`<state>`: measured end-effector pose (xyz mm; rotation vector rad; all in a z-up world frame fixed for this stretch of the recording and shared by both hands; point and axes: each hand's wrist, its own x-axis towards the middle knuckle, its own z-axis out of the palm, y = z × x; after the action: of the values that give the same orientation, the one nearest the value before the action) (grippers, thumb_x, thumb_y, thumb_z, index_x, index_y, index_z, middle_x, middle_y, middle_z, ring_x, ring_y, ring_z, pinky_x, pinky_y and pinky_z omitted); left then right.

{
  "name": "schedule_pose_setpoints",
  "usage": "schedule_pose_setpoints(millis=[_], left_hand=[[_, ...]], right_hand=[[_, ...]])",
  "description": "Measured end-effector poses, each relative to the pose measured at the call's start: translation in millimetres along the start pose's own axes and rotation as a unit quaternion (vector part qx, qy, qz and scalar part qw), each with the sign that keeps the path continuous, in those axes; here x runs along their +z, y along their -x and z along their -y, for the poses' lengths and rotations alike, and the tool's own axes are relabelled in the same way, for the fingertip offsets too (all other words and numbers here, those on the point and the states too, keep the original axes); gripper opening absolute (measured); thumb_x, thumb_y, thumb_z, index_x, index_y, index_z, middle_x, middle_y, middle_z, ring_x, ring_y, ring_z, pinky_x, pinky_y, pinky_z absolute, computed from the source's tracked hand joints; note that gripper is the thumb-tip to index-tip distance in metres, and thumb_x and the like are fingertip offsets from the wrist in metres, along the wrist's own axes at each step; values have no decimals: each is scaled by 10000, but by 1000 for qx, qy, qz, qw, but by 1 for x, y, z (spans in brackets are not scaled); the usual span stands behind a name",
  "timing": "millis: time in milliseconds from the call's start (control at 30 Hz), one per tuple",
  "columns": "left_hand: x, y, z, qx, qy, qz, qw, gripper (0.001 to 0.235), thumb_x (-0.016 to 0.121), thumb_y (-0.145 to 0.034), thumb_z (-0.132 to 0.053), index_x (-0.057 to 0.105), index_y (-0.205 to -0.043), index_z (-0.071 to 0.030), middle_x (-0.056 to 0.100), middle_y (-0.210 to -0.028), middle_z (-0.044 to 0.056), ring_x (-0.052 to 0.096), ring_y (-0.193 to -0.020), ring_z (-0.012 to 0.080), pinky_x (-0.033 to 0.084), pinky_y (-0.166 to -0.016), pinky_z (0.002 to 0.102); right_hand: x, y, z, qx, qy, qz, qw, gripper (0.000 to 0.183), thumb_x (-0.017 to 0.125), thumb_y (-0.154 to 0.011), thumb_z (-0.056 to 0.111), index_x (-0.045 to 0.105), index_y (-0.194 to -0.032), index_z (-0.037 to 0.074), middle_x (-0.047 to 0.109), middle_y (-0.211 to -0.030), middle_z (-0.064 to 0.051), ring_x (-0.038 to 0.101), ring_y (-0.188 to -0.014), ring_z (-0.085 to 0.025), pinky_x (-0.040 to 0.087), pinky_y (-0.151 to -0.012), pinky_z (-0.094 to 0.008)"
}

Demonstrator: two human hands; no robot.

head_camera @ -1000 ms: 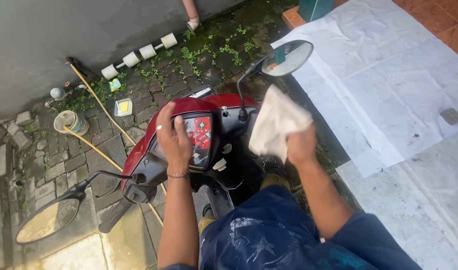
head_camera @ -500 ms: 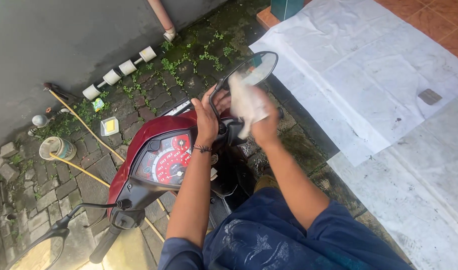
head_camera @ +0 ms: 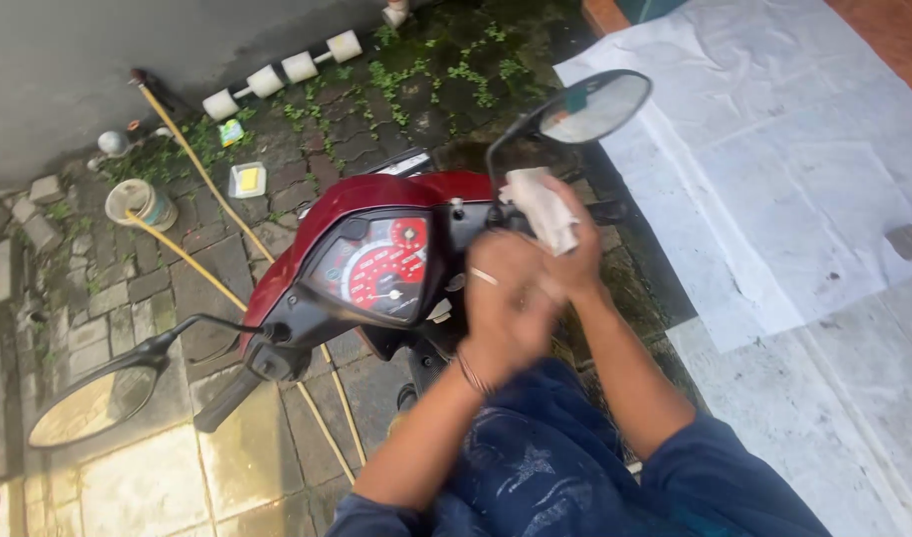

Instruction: The person wipes the dashboard, handlebars, and side mirrors of a red motorcycle using a white cloth. They clean the instrument cluster and the surrounding plastic casing, moving the cloth around the controls and mirrors to remove dust and smudges.

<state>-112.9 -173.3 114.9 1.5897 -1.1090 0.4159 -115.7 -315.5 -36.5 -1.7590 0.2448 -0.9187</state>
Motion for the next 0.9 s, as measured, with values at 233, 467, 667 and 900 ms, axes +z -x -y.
schedule_pose_setpoints(millis=[233,467,667,900], left_hand=[[148,151,-22,193,457,383,779,352,532,-1036,-340,508,-1379,-267,641,-1361,-86,691,-1264,108,545,-1161,317],[99,163,-23,133,450,406,784,334,559,-1007,-305,515,-1319,-195,609,-1317,-41,643,-1219,140,502,-1152,322],[51,171,-16,91,442,412,792,326,582,-982,-277,524,-1268,-133,584,-1280,-2,603,-1180,168,466,-1143,326],[-33,175,-24,34,422,430,798,323,611,-953,-244,535,-1209,-62,555,-1237,44,558,-1134,201,424,-1133,332]], right_hand=[[-1,0,10,-25,92,6,995,391,567,-1003,52,682,-1362,157,728,-1198,-187,643,-1184,-411,526,-1016,-510],[-16,6,-1,-82,130,45,987,349,504,-1084,46,636,-1406,66,696,-1219,-291,630,-1150,-517,508,-985,-612],[-27,1,-11,-122,149,84,978,370,535,-1054,-14,655,-1399,43,700,-1160,-316,627,-1115,-543,519,-935,-612],[-28,-6,-36,-160,170,86,968,398,552,-1028,-8,673,-1401,57,716,-1164,-274,653,-1133,-476,539,-969,-529]])
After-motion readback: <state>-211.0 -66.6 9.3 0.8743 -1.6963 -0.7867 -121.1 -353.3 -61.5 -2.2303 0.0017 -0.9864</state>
